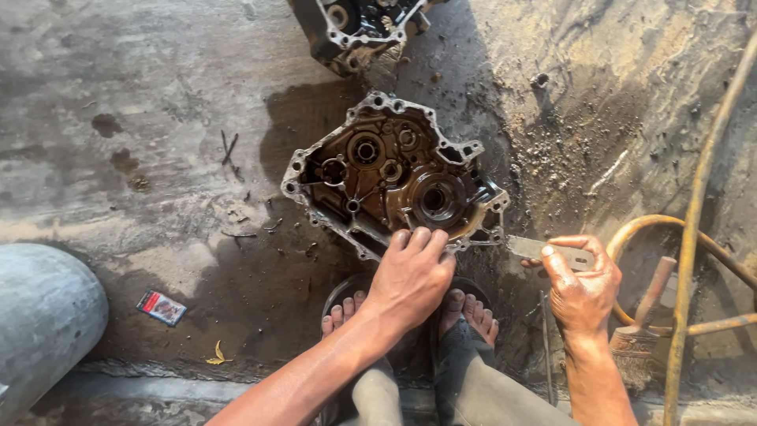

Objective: The person scrapes and cleans the interior surfaces of a disassembled engine casing using a metal scraper and a screwdriver. They remove debris and old gasket material from the mating surfaces and internal cavities.

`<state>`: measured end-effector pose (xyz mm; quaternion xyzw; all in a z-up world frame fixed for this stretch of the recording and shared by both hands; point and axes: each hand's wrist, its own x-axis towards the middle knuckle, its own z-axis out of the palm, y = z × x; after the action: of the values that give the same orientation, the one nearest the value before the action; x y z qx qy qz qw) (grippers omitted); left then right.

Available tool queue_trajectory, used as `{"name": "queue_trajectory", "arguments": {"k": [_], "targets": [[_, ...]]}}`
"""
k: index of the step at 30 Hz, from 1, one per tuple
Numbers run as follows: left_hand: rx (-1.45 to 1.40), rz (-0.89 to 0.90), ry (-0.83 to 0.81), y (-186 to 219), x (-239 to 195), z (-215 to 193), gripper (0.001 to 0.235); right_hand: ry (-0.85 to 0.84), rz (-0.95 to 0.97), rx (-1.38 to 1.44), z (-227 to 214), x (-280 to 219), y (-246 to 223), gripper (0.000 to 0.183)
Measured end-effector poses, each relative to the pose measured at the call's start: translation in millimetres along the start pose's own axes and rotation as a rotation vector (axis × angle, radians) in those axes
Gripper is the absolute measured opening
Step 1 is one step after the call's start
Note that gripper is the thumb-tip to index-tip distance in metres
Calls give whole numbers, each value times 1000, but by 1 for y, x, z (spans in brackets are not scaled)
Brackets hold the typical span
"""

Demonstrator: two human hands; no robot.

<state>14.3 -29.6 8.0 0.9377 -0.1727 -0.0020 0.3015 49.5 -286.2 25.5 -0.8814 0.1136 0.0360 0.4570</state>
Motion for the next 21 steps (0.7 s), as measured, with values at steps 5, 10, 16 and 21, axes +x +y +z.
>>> {"name": "queue_trajectory", "arguments": {"k": [5,10,16,21], "targets": [[163,-19,-202,19,18,1,14,-2,14,-22,-4,1,-2,16],[201,-52,-296,28,31,-1,21,-20,29,83,-7,2,1,17],[218,-3,-327,26,34,2,27,-43,72,160,-9,3,6,17],[238,28,-259,18,30,2,19,-44,70,177,-11,2,11,17]]}}
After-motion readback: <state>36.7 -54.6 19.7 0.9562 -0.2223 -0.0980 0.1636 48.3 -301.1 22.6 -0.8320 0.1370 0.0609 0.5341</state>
